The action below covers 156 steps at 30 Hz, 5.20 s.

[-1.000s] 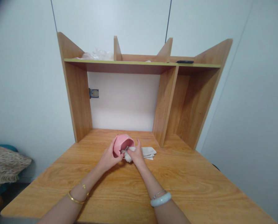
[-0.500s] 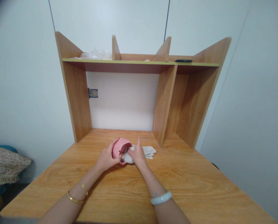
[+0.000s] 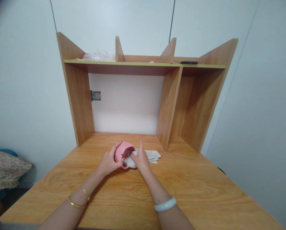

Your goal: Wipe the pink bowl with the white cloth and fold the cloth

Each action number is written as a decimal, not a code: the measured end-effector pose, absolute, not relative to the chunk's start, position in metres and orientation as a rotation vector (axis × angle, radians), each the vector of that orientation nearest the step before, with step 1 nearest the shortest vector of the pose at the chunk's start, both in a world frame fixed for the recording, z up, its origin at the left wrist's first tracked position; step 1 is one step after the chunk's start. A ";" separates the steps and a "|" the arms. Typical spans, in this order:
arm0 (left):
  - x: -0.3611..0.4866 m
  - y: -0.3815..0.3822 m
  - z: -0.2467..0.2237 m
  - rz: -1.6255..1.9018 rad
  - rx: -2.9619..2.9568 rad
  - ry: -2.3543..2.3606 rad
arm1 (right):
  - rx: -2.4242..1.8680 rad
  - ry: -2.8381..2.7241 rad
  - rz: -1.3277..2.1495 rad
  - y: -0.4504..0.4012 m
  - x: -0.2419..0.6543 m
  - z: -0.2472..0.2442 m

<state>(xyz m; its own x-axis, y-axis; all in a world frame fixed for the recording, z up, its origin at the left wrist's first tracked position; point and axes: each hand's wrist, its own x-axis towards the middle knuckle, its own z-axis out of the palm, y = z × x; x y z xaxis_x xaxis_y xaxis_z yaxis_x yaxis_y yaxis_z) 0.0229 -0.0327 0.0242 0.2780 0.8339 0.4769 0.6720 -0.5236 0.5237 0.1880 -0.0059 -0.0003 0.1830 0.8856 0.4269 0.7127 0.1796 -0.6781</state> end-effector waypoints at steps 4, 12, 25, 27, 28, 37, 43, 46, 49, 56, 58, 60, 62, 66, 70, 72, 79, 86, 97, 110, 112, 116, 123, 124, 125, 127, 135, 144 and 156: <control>0.023 -0.032 0.024 1.032 2.324 1.409 | -1.603 -1.589 0.233 -0.005 0.189 -0.003; 0.023 -0.032 0.023 1.055 2.319 1.406 | -1.575 -1.602 0.308 -0.004 0.191 -0.006; 0.023 -0.031 0.023 1.059 2.302 1.511 | -1.207 -1.661 0.700 -0.002 0.193 -0.018; 0.024 -0.032 0.024 1.039 2.309 1.510 | -1.202 -1.624 0.698 -0.001 0.193 -0.017; 0.025 -0.032 0.024 1.024 2.318 1.510 | -1.212 -1.605 0.691 -0.001 0.193 -0.017; 0.028 -0.034 0.026 1.032 2.330 1.491 | -1.424 -1.606 0.426 0.000 0.196 -0.007; 0.028 -0.035 0.028 1.011 2.384 1.442 | -1.602 -1.707 0.207 -0.004 0.195 0.001; 0.027 -0.034 0.027 1.008 2.404 1.426 | -1.600 -1.742 0.153 -0.008 0.195 0.004; 0.026 -0.034 0.026 1.017 2.409 1.414 | -1.575 -1.749 0.156 -0.009 0.195 0.004; 0.025 -0.036 0.027 0.988 2.455 1.394 | -1.418 -1.716 0.432 -0.008 0.195 0.001; 0.025 -0.035 0.026 1.003 2.443 1.422 | -1.395 -1.715 0.455 -0.008 0.195 0.001; 0.024 -0.033 0.024 1.007 2.417 1.474 | -1.391 -1.705 0.449 -0.009 0.194 0.000; 0.023 -0.032 0.023 1.013 2.393 1.507 | -1.390 -1.693 0.439 -0.009 0.193 0.000; 0.022 -0.028 0.020 1.066 2.356 1.476 | -1.389 -1.668 0.441 -0.007 0.192 -0.002; 0.021 -0.025 0.019 1.130 2.276 1.457 | -1.402 -1.595 0.429 -0.005 0.192 -0.004; 0.022 -0.024 0.019 1.141 2.231 1.447 | -1.395 -1.541 0.420 -0.004 0.192 -0.005; 0.025 -0.025 0.015 1.241 2.164 1.218 | -1.283 -1.298 0.590 0.002 0.192 -0.008; 0.031 -0.025 0.006 1.146 2.112 1.086 | -1.281 -1.201 0.947 -0.007 0.189 -0.001; 0.033 -0.026 0.007 1.212 2.082 1.107 | -1.220 -1.242 1.026 -0.011 0.179 0.001; 0.030 -0.030 0.015 1.096 2.290 1.380 | -1.296 -1.159 0.698 0.008 0.187 -0.014; 0.029 -0.030 0.016 1.069 2.320 1.404 | -1.297 -1.158 0.627 0.011 0.189 -0.016; 0.028 -0.030 0.018 1.041 2.354 1.432 | -1.336 -1.204 0.551 0.012 0.191 -0.015; 0.027 -0.029 0.018 1.028 2.342 1.468 | -1.398 -1.271 0.497 0.006 0.191 -0.009; 0.027 -0.029 0.018 1.040 2.328 1.462 | -1.400 -1.282 0.492 0.005 0.190 -0.009; 0.026 -0.030 0.019 1.055 2.314 1.456 | -1.405 -1.289 0.484 0.004 0.190 -0.007; 0.026 -0.031 0.020 1.084 2.293 1.434 | -1.427 -1.300 0.461 0.002 0.191 -0.005; 0.025 -0.033 0.022 1.050 2.336 1.386 | -1.529 -1.368 0.370 -0.005 0.191 0.003; 0.023 -0.027 0.019 1.120 2.208 1.339 | -1.521 -1.434 0.308 -0.004 0.192 0.001; 0.022 0.004 -0.003 1.412 1.728 1.351 | -1.431 -1.421 0.386 -0.003 0.195 -0.003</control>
